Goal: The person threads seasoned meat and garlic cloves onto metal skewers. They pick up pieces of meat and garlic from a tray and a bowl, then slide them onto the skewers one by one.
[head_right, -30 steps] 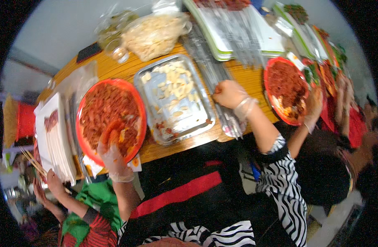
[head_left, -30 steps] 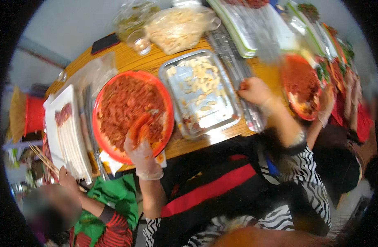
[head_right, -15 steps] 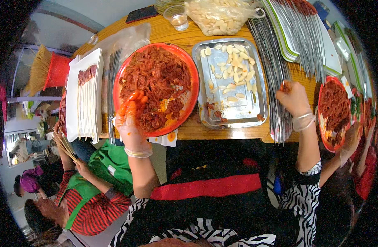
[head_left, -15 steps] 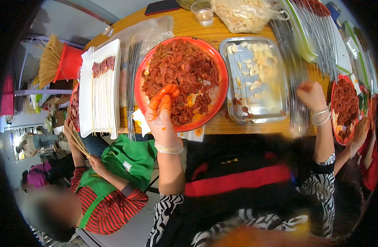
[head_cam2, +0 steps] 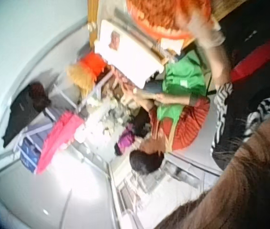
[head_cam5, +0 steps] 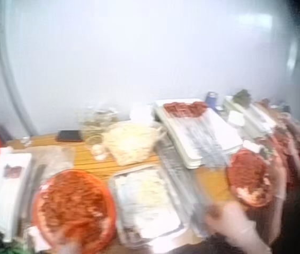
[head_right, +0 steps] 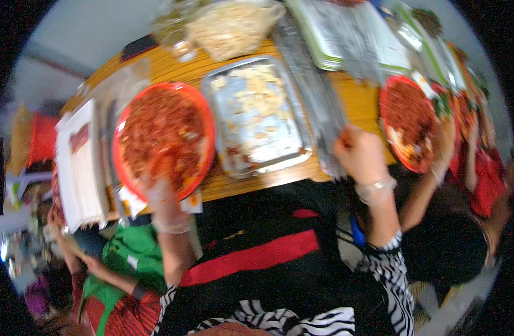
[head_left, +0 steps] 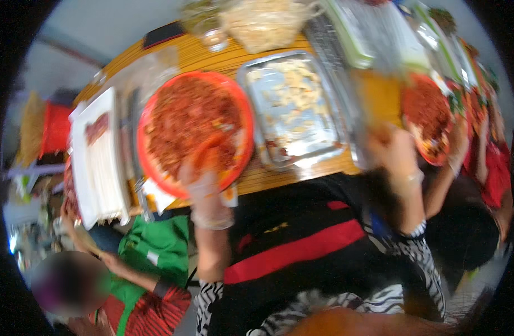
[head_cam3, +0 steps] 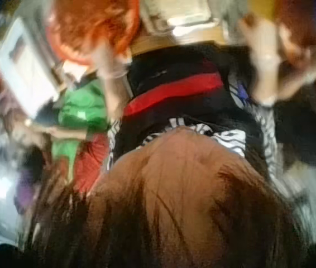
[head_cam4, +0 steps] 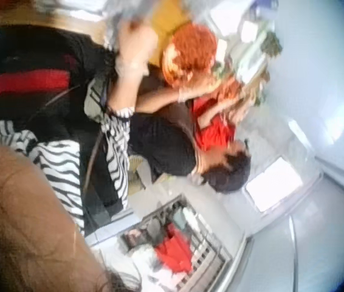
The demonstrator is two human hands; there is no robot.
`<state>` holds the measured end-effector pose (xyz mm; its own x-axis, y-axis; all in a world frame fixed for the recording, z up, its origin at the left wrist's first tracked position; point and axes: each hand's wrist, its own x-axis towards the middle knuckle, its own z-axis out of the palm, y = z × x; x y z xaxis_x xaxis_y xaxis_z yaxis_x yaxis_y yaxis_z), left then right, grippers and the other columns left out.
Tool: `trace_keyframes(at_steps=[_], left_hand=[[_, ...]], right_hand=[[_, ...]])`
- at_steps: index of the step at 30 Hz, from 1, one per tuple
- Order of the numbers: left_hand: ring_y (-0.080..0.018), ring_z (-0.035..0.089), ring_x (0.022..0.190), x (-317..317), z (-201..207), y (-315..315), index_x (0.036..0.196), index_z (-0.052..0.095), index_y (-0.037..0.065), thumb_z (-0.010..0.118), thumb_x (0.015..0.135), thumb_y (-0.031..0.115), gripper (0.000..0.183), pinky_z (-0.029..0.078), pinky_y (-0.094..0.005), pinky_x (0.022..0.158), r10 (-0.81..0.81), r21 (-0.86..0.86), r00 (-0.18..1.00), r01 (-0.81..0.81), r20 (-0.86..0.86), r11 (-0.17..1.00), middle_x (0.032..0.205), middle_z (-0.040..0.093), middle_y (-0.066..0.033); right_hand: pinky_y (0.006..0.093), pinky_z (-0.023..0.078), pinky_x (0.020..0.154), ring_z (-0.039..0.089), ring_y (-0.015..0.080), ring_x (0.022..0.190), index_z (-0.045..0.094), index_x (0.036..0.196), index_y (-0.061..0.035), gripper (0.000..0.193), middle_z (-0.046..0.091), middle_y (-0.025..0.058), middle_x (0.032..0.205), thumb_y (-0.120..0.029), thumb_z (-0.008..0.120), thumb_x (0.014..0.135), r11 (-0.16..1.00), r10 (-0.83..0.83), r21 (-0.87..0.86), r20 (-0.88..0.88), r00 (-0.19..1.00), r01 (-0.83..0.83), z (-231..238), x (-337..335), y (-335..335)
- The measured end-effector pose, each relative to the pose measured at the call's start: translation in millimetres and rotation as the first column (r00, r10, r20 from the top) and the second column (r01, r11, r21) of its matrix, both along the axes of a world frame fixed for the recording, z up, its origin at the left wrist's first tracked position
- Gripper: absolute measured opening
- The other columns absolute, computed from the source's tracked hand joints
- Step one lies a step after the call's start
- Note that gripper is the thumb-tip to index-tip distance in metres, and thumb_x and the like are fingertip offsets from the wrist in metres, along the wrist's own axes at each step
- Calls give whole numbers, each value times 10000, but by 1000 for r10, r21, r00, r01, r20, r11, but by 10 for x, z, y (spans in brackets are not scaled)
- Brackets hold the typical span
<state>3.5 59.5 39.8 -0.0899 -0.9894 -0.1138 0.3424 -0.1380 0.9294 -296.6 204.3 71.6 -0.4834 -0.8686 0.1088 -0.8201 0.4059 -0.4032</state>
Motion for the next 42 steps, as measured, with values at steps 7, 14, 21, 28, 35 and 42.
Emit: trace_keyframes(at_steps=[7,14,21,28,35,42], left_hand=[[-162,550,1019,-410,-99,189,1072,621,16,635,811,49,263,433,-297,896,-493,-146,827,541,269,828,1051,620,-88],[-233,543,1090,-316,-23,39,948,657,-6,603,826,35,139,397,-348,965,-465,-253,791,582,397,773,1092,626,-133],[-216,546,1056,-214,-21,-25,906,657,-36,563,809,3,140,401,-329,941,-524,-110,836,543,165,832,1106,615,-122],[-213,577,1007,36,-177,-33,857,663,-31,587,807,-17,92,435,-303,890,-439,-95,865,471,243,877,1037,635,-130],[-283,609,929,326,-331,-520,944,675,63,659,781,97,168,483,-371,819,306,-488,415,461,857,741,983,654,-155],[-376,579,863,159,-236,-832,852,606,97,615,753,174,126,411,-487,915,494,-184,-95,855,864,486,833,596,-181]], right_hand=[[220,455,486,560,114,519,542,792,4,50,570,52,616,-6,590,798,993,84,-118,844,530,31,262,287,-226],[224,519,539,635,134,601,619,862,22,91,652,112,714,-67,615,846,985,172,-170,941,291,-33,315,719,-736],[224,519,537,624,133,587,624,867,21,109,644,87,706,-86,607,855,977,202,-189,969,141,-96,144,755,-867],[247,520,691,641,154,763,611,1028,65,318,656,120,861,-221,517,925,910,414,-416,903,113,-11,110,641,-607],[243,517,660,634,144,740,622,989,60,316,662,119,831,-232,523,919,918,371,-394,819,437,-40,384,452,-291],[213,462,472,557,93,531,626,862,23,308,592,36,676,-262,527,923,942,185,-330,677,712,69,374,415,-345]])
